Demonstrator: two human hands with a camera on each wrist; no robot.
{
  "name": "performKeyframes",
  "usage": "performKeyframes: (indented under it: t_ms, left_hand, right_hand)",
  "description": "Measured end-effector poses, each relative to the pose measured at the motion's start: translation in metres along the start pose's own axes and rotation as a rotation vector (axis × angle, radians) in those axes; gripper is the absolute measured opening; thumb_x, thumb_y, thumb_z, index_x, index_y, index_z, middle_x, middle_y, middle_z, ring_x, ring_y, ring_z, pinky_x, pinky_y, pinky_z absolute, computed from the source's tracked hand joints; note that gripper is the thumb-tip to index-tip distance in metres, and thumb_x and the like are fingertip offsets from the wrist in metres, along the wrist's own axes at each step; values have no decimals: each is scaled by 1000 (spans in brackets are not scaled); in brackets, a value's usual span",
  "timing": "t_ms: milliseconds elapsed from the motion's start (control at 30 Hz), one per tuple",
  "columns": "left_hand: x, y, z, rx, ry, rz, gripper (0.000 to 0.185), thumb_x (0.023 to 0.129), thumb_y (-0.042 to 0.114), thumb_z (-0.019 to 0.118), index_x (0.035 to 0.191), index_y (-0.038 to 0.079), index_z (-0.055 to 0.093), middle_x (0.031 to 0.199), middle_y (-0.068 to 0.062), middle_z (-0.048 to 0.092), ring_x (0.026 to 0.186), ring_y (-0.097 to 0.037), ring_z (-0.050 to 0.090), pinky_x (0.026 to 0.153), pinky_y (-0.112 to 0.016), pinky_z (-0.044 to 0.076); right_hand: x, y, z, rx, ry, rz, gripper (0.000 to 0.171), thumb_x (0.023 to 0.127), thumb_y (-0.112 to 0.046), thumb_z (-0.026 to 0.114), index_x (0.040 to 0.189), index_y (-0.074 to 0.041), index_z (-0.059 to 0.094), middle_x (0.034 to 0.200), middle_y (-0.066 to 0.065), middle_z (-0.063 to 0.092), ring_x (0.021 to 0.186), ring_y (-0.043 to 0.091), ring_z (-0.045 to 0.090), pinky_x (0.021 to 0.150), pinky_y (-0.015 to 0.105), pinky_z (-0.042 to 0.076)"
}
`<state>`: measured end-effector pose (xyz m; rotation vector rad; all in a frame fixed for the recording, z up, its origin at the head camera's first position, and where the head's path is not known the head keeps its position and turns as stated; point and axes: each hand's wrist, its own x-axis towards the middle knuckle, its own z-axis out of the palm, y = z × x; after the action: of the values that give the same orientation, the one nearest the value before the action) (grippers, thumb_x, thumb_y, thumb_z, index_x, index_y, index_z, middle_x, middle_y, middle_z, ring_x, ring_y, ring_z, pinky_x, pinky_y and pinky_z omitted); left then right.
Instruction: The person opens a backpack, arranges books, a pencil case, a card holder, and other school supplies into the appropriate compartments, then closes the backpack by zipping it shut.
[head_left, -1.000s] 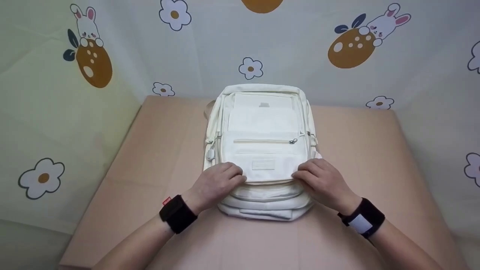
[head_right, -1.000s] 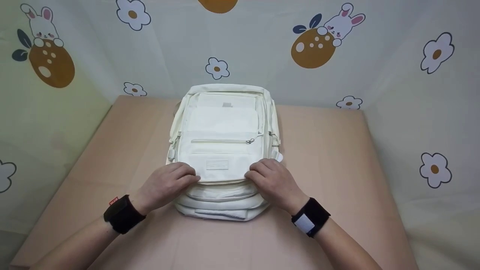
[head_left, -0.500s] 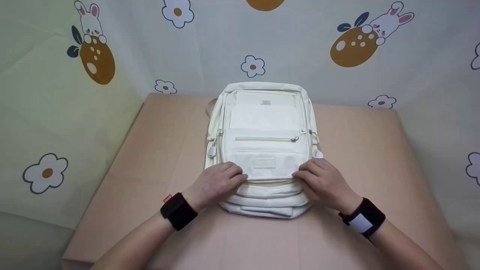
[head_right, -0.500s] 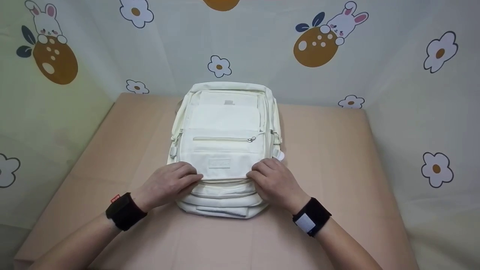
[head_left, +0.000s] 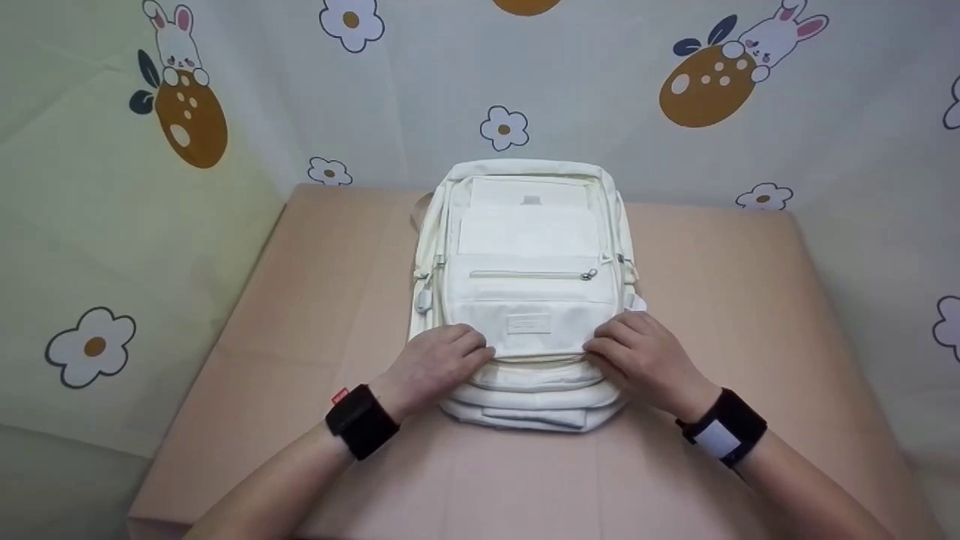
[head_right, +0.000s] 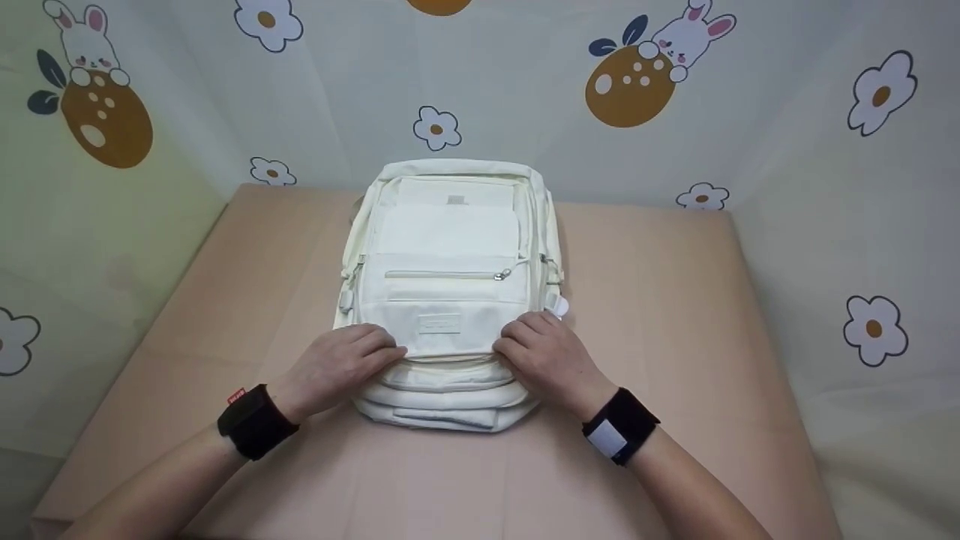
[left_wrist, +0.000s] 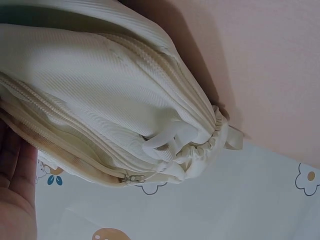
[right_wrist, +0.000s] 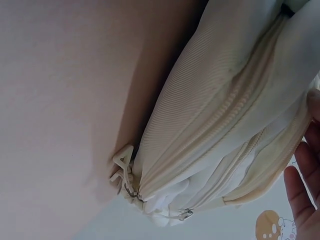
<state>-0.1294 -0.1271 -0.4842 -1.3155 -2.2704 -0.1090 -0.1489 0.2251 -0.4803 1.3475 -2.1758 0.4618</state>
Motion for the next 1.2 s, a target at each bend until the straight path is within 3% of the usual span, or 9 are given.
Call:
performKeyframes:
  t_ms: [167,333,567,700,833,933,1033,1100,1200]
  left_hand:
    - [-1,0,-1,0,-14,-5,23,87,4,69,110,8,72,102,-3,62,97,-18,61,80,-28,53]
    - [-2,-2,-2,-2,14,-2,21,88,5,68,109,8,73,100,-3,62,95,-18,61,77,-27,53]
    - [-3,0,-3,21,29,-17,18,90,7,69,108,9,73,101,-2,62,97,-17,62,79,-27,53]
    - [-2,2,-2,-24,61,-49,16,93,9,69,108,10,73,101,-2,64,96,-17,63,79,-27,54]
    - [-3,-2,-6,-109,133,-106,18,95,10,70,113,8,72,101,-2,67,95,-18,66,79,-29,56]
    - [-2,-16,-14,-160,197,-201,21,93,6,70,114,6,73,101,-4,69,93,-19,67,79,-30,57]
    - [3,-41,-19,-191,226,-365,20,93,3,71,112,5,74,101,-6,71,93,-22,68,79,-33,57]
    - [8,-57,-19,-226,190,-506,20,94,3,70,113,5,74,104,-8,71,96,-24,67,81,-35,56]
    - [15,-76,-15,-298,72,-696,24,97,7,67,120,6,73,113,-10,70,106,-28,65,89,-40,53]
  right_hand:
    - [9,-1,-4,-20,-25,-15,10,90,-11,73,99,-10,74,95,2,65,87,24,60,75,40,49]
    - [34,-12,-9,-31,-29,-63,7,90,-12,68,96,-10,71,92,2,63,86,25,60,78,42,50]
    - [75,-41,9,-103,-157,-144,13,97,-18,60,103,-10,68,113,7,67,108,28,61,96,41,49]
    - [86,-49,22,-162,-225,-130,12,98,-18,59,97,-8,66,122,9,66,117,28,59,99,41,48]
    - [88,-52,29,-159,-263,-99,9,98,-12,60,93,-8,66,121,8,66,115,27,59,94,40,49]
    - [88,-53,31,-131,-262,-78,8,97,-8,59,91,-8,65,114,6,65,107,25,59,87,38,50]
    - [89,-54,33,-104,-251,-58,11,94,-4,59,87,-8,64,105,4,62,95,23,56,78,35,48]
    - [88,-55,35,-96,-253,-54,12,93,-2,58,84,-9,63,98,3,60,87,23,53,72,34,45]
    - [87,-58,38,-87,-272,-48,11,93,-2,57,86,-9,61,91,2,58,79,22,50,69,34,44]
